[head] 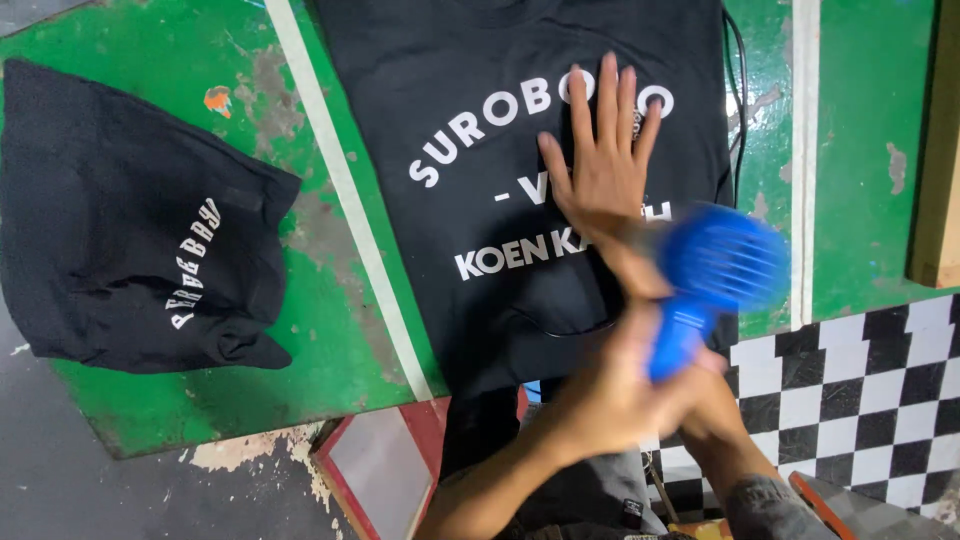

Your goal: The person uses a blue hair dryer to heat a design on a black t-shirt laid on a green table. After drying, they place a wooden screen printing frame over the design and use a squeegee to press ink onto the fabric.

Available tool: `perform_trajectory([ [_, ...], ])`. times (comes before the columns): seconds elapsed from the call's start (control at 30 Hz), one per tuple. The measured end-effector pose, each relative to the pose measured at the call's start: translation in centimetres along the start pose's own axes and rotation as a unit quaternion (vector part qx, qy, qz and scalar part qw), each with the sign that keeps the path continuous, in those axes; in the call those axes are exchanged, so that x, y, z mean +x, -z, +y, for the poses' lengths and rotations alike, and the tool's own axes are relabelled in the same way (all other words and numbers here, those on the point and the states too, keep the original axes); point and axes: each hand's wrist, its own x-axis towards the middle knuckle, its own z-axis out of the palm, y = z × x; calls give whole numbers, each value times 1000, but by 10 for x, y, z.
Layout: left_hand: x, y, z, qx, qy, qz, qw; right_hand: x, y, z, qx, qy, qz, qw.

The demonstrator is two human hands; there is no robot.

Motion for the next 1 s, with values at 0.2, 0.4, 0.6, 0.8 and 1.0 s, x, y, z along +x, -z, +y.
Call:
perform_trajectory([
  [0.2,9,-35,32,76,59,-369,924,26,11,10,57,-23,-44,997],
  [0.4,29,37,-9,8,15,-165,986,-49,5,37,-45,7,57,997],
  [0.6,49,188,17,58,-57,317,945,-142,31,49,13,2,-64,998],
  [0.8,44,186,41,-8,-99,454,885,-148,33,51,2,-28,-68,997],
  [1.0,42,64,-5,16,-8,265,964,-71,15,53,19,-16,-49,998],
])
